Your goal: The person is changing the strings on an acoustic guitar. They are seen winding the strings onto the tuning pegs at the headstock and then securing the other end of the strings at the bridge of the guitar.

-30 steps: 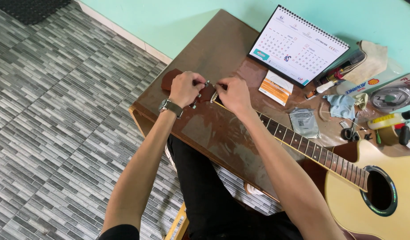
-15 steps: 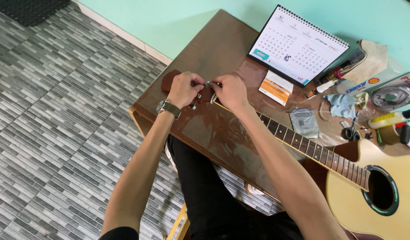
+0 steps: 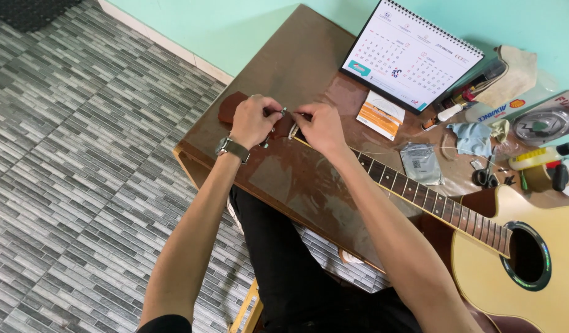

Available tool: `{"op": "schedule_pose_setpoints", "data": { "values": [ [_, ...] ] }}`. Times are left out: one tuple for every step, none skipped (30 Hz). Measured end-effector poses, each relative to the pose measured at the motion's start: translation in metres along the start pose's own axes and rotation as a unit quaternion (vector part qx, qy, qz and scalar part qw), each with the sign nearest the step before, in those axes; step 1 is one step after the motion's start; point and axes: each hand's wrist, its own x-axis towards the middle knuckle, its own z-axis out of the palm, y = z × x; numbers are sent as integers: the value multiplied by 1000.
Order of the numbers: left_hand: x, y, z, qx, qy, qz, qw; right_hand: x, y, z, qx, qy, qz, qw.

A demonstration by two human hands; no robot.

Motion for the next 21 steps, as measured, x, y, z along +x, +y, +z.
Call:
{"op": "schedule_pose_setpoints", "data": {
  "values": [
    [0, -1, 1, 1, 5, -8, 1000, 1, 0, 0, -3, -1, 5, 1000],
    [-1, 0, 1, 2, 4, -8, 1000, 1, 1, 1, -2, 0, 6, 1000],
    [-2, 1, 1, -3, 6, -15, 1000, 1, 1, 3, -1, 5, 7, 1000],
    [-3, 2, 0, -8, 9, -22, 1000, 1, 1, 4, -1, 11, 7, 1000],
    [-2, 0, 2, -8, 8, -21, 1000, 2, 1, 4, 0, 11, 7, 1000],
    [-1, -2, 3, -7, 10, -23, 1000, 2, 1, 4, 0, 15, 5, 1000],
    [0, -5, 5, -6, 11, -24, 1000, 2, 1, 4, 0, 18, 2, 1000],
    [-1, -5, 5, -6, 10, -24, 1000, 2, 3, 5, 0, 19, 4, 1000],
    [-1, -5, 5, -9, 12, -21, 1000, 3, 5, 5, 5, 23, 4, 1000],
    [-1, -5, 4, -12, 14, -19, 1000, 3, 7, 6, 9, 27, 4, 1000],
    [-2, -4, 4, -12, 14, -19, 1000, 2, 4, 4, 9, 27, 5, 1000],
    [-3, -4, 4, -18, 17, -19, 1000, 1, 1, 3, 12, 22, 5, 1000],
    [-3, -3, 4, -25, 20, -19, 999, 0, -2, 1, 14, 17, 5, 1000],
    [-4, -3, 3, -25, 20, -19, 999, 0, -2, 2, 14, 16, 5, 1000],
    [-4, -3, 3, -27, 22, -15, 999, 1, -1, 2, 7, 14, 11, 1000],
    [-4, -3, 3, -29, 24, -10, 999, 1, -1, 3, -1, 12, 16, 1000],
    [-4, -3, 3, -29, 24, -10, 999, 1, -2, 3, -1, 12, 16, 1000],
    [-4, -4, 3, -31, 24, -9, 999, 1, -2, 3, -1, 11, 15, 1000],
    [-4, -4, 3, -32, 23, -8, 999, 1, -3, 2, 0, 10, 14, 1000],
    [-3, -5, 4, -32, 23, -9, 999, 1, -3, 2, 0, 10, 14, 1000],
    [-3, -6, 4, -34, 26, -6, 999, 1, -4, 2, 0, 9, 15, 1000]
  ]
}}
